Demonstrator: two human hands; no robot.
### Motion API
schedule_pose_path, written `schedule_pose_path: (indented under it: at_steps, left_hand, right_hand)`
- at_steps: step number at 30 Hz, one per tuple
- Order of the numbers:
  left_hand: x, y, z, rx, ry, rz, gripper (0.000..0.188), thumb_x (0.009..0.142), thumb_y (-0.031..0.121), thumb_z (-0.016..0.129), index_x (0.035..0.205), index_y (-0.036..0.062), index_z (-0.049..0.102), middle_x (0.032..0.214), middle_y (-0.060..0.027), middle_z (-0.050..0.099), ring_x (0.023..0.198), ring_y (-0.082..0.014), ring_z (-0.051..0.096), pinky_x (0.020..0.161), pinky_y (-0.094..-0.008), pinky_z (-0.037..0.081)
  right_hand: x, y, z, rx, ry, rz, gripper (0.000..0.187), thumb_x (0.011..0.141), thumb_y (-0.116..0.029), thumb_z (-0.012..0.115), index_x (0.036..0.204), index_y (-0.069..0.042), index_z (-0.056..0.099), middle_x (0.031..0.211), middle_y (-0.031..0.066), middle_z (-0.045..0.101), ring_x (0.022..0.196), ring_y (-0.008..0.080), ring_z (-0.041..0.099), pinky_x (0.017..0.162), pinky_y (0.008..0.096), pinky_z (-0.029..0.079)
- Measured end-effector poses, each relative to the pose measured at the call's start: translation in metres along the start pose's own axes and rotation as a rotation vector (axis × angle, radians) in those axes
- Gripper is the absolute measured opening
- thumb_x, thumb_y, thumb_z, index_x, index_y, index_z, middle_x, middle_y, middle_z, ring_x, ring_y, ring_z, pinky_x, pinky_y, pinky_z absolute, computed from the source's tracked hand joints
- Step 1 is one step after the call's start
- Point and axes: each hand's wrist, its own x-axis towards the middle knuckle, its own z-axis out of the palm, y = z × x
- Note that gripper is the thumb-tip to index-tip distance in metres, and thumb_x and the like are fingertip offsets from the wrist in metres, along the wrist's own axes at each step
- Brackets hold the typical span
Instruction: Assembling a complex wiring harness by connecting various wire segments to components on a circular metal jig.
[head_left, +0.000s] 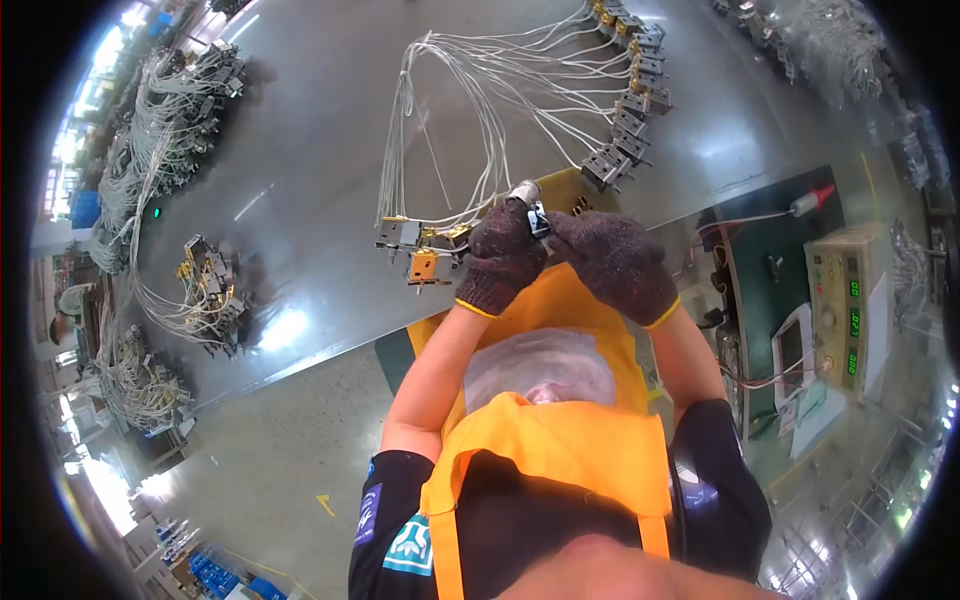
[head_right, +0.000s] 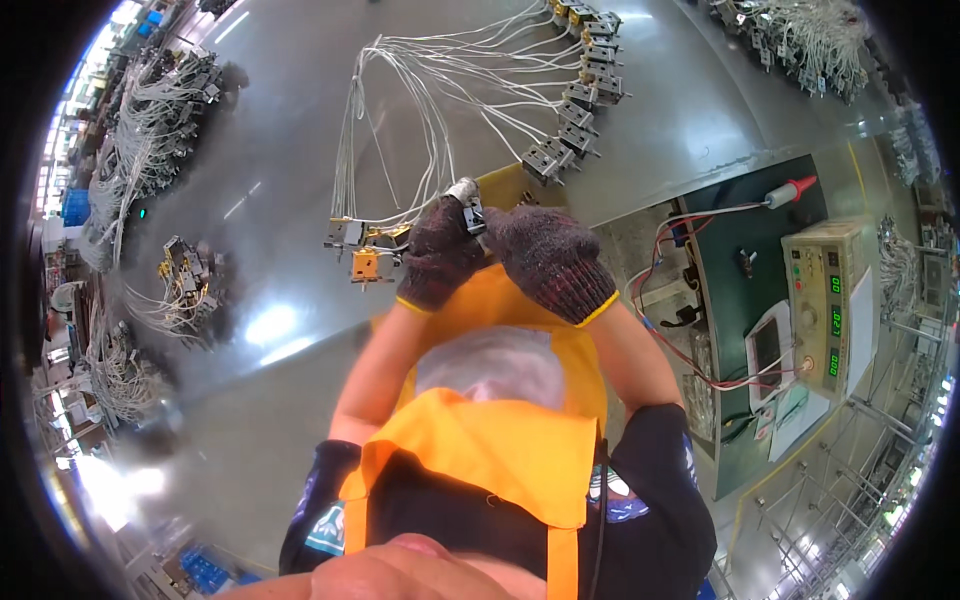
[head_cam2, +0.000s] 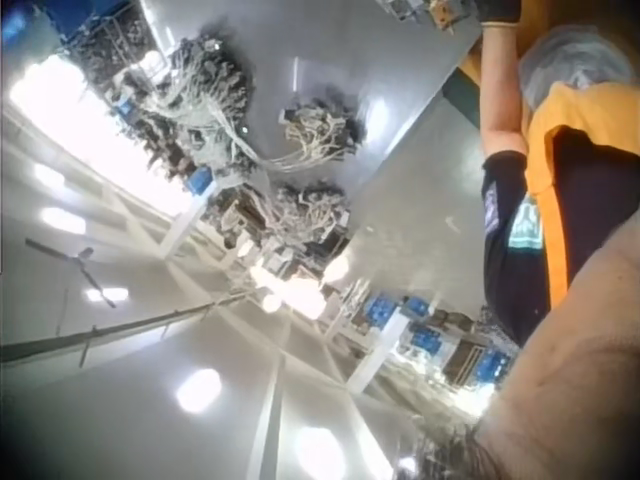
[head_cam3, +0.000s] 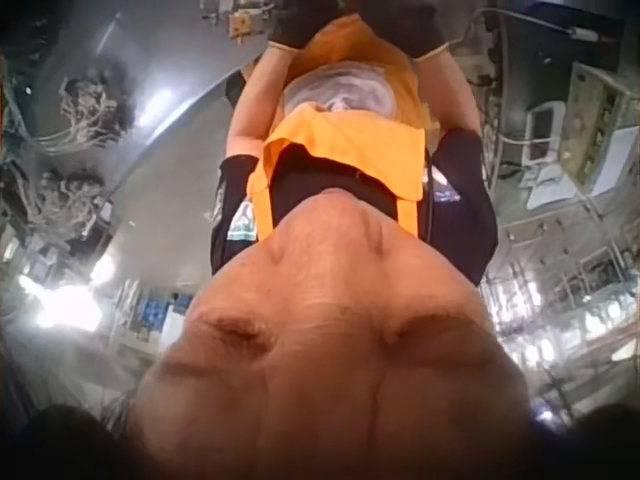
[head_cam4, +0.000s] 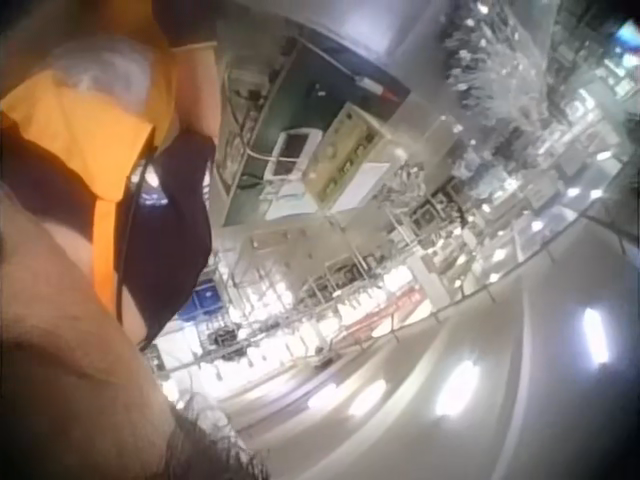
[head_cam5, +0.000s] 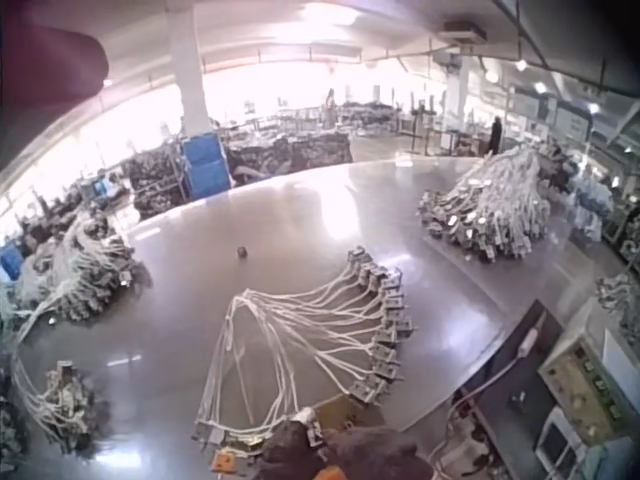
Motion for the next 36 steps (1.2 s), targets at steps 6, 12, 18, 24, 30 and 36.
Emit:
schedule_pose_path:
  at_steps: [6,12,18,24,30,36]
  left_hand:
    - [-0.001,0.003,0.003,-0.027,-0.053,-0.025,0.053,0.074,0.025,0.073,0.118,0.0010,0.055,0.091,-0.0221,0.061,0.083,-0.0419,0.061,0.071,-0.0494,0.049]
    - [0.003,0.007,-0.001,0.013,0.065,0.065,0.044,0.077,0.022,0.070,0.114,-0.0001,0.057,0.091,-0.0226,0.062,0.084,-0.0419,0.061,0.073,-0.0486,0.049]
    - [-0.005,0.008,-0.007,0.042,0.005,0.088,0.064,0.080,0.019,0.068,0.136,-0.0016,0.043,0.130,-0.0298,0.049,0.122,-0.0463,0.048,0.094,-0.0473,0.048]
    - [0.021,0.026,-0.183,0.429,-0.487,0.260,0.080,0.079,0.025,0.067,0.147,0.0018,0.031,0.151,-0.0235,0.031,0.144,-0.0398,0.021,0.120,-0.0472,0.016]
    - [0.020,-0.082,-0.200,-0.358,-0.811,-0.216,0.087,0.077,0.000,0.070,0.151,0.0031,0.024,0.145,-0.0162,0.045,0.128,-0.0221,0.048,0.108,-0.0354,0.036]
    - [0.037,-0.060,-0.195,-0.670,-0.786,-0.520,0.085,0.077,0.000,0.072,0.150,0.0063,0.030,0.130,-0.0086,0.055,0.121,-0.0165,0.048,0.104,-0.0320,0.038]
  right_hand:
    - [0.000,-0.010,0.015,-0.096,0.110,-0.096,0.017,0.084,-0.012,0.055,0.098,-0.005,0.061,0.080,0.0163,0.063,0.076,0.0317,0.065,0.067,0.0444,0.051]
    - [0.003,-0.025,0.009,-0.186,-0.037,0.068,0.027,0.085,-0.008,0.057,0.112,-0.007,0.060,0.093,0.0148,0.062,0.090,0.0313,0.061,0.079,0.0445,0.049]
    - [0.002,-0.018,0.002,-0.053,0.126,-0.028,0.028,0.088,-0.012,0.059,0.114,-0.004,0.061,0.090,0.0130,0.065,0.084,0.0317,0.063,0.076,0.0422,0.051]
    - [-0.009,-0.034,0.030,0.791,0.006,0.102,0.040,0.087,-0.019,0.069,0.125,-0.006,0.060,0.088,0.0083,0.070,0.072,0.0153,0.062,0.067,0.0341,0.050]
    - [0.014,-0.029,0.035,1.105,-0.286,0.514,0.050,0.085,-0.018,0.073,0.133,-0.013,0.059,0.092,0.0007,0.071,0.060,0.0030,0.052,0.049,0.0218,0.043]
    - [0.007,-0.013,0.057,1.194,0.217,0.376,0.057,0.088,-0.013,0.068,0.141,-0.005,0.047,0.102,0.0030,0.071,0.052,0.0018,0.045,0.043,0.0202,0.039]
